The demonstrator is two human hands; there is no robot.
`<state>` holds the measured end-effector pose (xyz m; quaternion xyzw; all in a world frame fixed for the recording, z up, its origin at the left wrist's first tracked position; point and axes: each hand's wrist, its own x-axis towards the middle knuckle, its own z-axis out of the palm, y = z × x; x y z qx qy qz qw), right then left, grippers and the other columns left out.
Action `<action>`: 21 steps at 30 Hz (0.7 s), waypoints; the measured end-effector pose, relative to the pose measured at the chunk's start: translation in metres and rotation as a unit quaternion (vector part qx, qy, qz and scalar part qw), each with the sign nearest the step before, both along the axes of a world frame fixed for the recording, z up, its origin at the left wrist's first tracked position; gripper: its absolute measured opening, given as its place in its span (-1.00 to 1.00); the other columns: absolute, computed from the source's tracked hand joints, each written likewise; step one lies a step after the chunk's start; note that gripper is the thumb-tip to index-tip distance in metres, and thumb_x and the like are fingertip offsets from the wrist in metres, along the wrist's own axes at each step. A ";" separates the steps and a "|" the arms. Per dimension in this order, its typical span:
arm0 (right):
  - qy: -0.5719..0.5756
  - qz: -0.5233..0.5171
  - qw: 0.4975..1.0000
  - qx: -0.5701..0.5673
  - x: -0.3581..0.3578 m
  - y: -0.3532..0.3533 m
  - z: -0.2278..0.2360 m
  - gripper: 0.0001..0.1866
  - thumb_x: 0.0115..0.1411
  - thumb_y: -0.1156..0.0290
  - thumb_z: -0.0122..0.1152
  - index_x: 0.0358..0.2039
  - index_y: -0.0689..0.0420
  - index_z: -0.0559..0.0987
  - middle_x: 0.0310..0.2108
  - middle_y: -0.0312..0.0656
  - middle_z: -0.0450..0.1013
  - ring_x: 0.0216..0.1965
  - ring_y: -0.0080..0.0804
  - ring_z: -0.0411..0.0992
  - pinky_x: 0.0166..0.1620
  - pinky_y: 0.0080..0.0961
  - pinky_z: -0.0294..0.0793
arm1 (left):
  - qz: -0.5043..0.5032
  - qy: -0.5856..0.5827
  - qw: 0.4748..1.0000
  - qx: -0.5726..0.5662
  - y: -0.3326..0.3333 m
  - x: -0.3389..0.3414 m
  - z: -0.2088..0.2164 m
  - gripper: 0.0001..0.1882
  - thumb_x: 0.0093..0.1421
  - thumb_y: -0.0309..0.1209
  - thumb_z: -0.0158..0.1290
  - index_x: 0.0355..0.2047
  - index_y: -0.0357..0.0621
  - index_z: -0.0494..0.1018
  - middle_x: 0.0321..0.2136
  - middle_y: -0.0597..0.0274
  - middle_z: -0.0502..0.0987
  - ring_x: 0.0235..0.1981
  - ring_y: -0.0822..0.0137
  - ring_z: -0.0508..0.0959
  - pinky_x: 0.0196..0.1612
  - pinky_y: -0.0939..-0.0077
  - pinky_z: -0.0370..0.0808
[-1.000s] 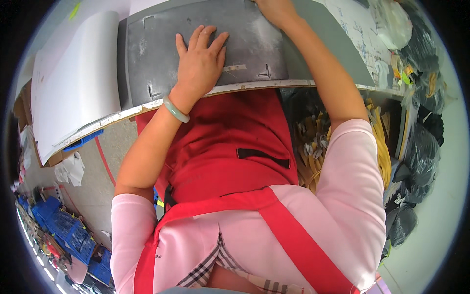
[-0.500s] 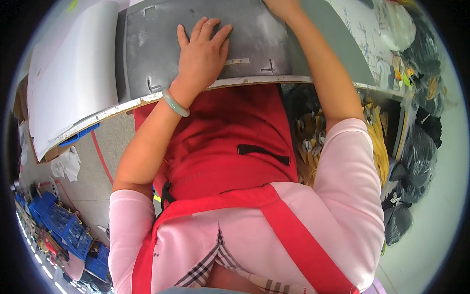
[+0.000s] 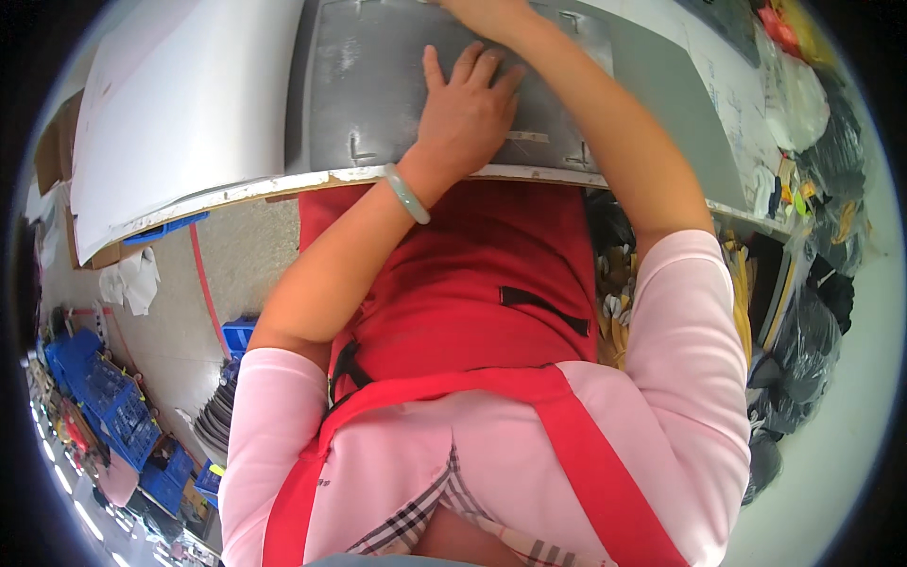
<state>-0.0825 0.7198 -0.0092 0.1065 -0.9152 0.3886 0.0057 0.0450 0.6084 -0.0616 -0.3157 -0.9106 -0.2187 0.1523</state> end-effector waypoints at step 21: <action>-0.010 0.017 1.000 -0.007 -0.045 -0.068 -0.016 -0.82 0.25 0.48 0.13 -0.34 0.33 0.62 -0.50 -0.01 0.57 -0.48 -0.24 0.55 -0.34 -0.30 0.57 | 0.005 0.039 0.998 0.049 0.003 -0.002 -0.010 -0.64 0.28 -0.30 0.06 0.00 -0.23 0.57 0.15 -0.03 0.41 0.30 -0.06 0.30 0.21 -0.75 0.07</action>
